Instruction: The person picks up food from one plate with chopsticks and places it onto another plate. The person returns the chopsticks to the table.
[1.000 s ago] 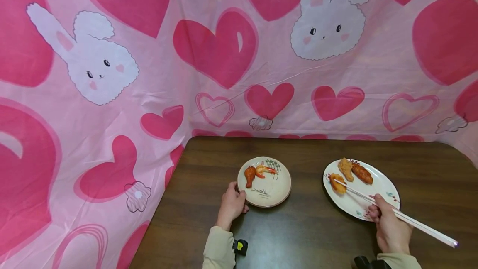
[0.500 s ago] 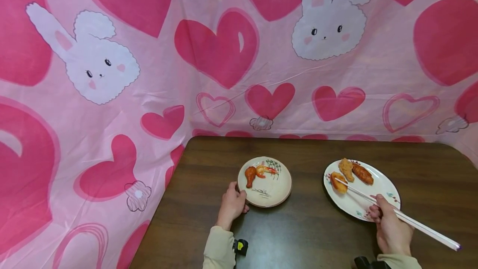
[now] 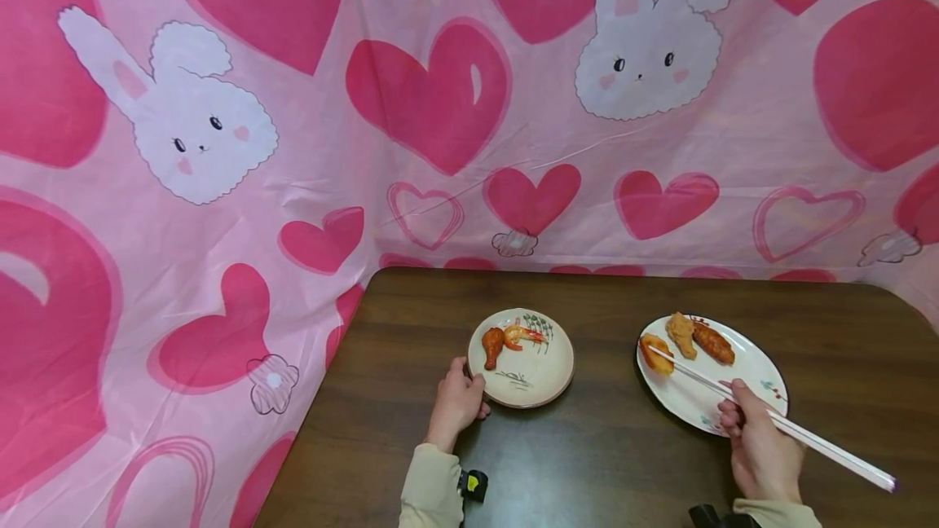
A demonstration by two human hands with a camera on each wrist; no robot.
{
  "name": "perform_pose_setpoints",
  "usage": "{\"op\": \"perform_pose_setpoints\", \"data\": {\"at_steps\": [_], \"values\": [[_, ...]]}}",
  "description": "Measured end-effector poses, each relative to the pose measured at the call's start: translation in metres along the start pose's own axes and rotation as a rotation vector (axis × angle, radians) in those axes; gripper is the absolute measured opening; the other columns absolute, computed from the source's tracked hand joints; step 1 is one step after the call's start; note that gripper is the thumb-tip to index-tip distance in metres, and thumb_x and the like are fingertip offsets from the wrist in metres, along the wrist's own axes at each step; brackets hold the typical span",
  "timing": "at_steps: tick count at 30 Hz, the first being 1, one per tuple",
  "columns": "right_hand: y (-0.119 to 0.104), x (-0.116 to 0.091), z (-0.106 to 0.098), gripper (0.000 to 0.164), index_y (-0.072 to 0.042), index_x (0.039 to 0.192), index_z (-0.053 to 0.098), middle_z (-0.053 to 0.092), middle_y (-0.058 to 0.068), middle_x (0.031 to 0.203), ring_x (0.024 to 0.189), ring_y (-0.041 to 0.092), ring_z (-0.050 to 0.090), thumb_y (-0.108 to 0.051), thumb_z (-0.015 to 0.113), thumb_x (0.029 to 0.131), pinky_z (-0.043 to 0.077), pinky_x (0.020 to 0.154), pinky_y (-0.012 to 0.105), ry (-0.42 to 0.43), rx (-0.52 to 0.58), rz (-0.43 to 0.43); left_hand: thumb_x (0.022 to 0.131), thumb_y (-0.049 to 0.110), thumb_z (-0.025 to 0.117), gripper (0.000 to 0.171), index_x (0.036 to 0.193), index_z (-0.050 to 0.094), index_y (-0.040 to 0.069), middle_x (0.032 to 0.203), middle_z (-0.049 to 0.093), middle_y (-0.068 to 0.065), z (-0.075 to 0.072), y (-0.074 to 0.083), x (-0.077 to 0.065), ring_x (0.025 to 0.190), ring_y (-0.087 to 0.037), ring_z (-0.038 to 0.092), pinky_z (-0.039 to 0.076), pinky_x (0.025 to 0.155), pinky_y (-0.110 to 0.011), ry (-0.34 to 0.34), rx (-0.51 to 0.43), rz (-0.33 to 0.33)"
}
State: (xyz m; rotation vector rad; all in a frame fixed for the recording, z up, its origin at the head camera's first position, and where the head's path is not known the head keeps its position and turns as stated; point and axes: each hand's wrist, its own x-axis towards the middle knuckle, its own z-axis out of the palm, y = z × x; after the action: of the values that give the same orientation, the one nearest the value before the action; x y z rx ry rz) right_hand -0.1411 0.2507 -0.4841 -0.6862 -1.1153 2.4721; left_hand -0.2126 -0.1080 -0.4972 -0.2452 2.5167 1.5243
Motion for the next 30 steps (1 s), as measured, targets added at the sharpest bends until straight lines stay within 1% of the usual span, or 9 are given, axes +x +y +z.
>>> {"op": "perform_pose_setpoints", "data": {"at_steps": [10,16,19,23,30], "values": [[0.004,-0.008,0.012,0.016,-0.007,0.082,0.07,0.064,0.002,0.06,0.047,0.007,0.055,-0.007,0.059,0.093,0.042,0.04,0.016,-0.111,0.03,-0.027,0.096,0.012,0.049,0.045,0.138,0.038,-0.003,0.068,0.059,-0.007,0.0,0.0,0.0,0.048,-0.014,0.057,0.051,0.049,-0.029,0.005,-0.007,0.015],[0.009,-0.014,0.024,0.016,-0.009,0.079,0.07,0.064,0.001,0.059,0.047,0.006,0.054,-0.011,0.061,0.093,0.042,0.041,0.016,-0.121,0.012,-0.01,0.096,0.011,0.049,0.045,0.137,0.038,-0.003,0.068,0.059,-0.008,-0.001,0.0,-0.001,0.049,-0.014,0.057,0.051,0.05,-0.029,0.002,-0.009,0.012],[0.013,-0.017,0.03,0.013,-0.009,0.082,0.069,0.064,0.0,0.059,0.046,0.006,0.054,-0.011,0.062,0.092,0.043,0.042,0.015,-0.125,0.0,-0.017,0.096,0.012,0.049,0.045,0.138,0.038,-0.003,0.069,0.059,-0.008,-0.001,0.0,-0.001,0.049,-0.014,0.057,0.052,0.05,-0.029,0.0,-0.011,0.01],[0.018,-0.022,0.036,0.013,-0.009,0.084,0.07,0.064,-0.001,0.06,0.046,0.005,0.054,-0.011,0.06,0.093,0.044,0.042,0.014,-0.152,-0.021,-0.022,0.096,0.012,0.049,0.047,0.139,0.037,-0.003,0.07,0.059,-0.007,-0.001,0.0,-0.001,0.05,-0.014,0.058,0.052,0.05,-0.029,-0.004,-0.013,0.009],[0.026,-0.031,0.05,0.013,-0.012,0.083,0.069,0.063,-0.003,0.06,0.047,0.003,0.052,-0.013,0.061,0.093,0.043,0.042,0.014,-0.16,-0.081,-0.001,0.096,0.013,0.049,0.048,0.139,0.037,-0.003,0.069,0.06,-0.007,-0.002,0.0,-0.001,0.049,-0.014,0.058,0.052,0.05,-0.029,-0.001,-0.003,0.013]]}}
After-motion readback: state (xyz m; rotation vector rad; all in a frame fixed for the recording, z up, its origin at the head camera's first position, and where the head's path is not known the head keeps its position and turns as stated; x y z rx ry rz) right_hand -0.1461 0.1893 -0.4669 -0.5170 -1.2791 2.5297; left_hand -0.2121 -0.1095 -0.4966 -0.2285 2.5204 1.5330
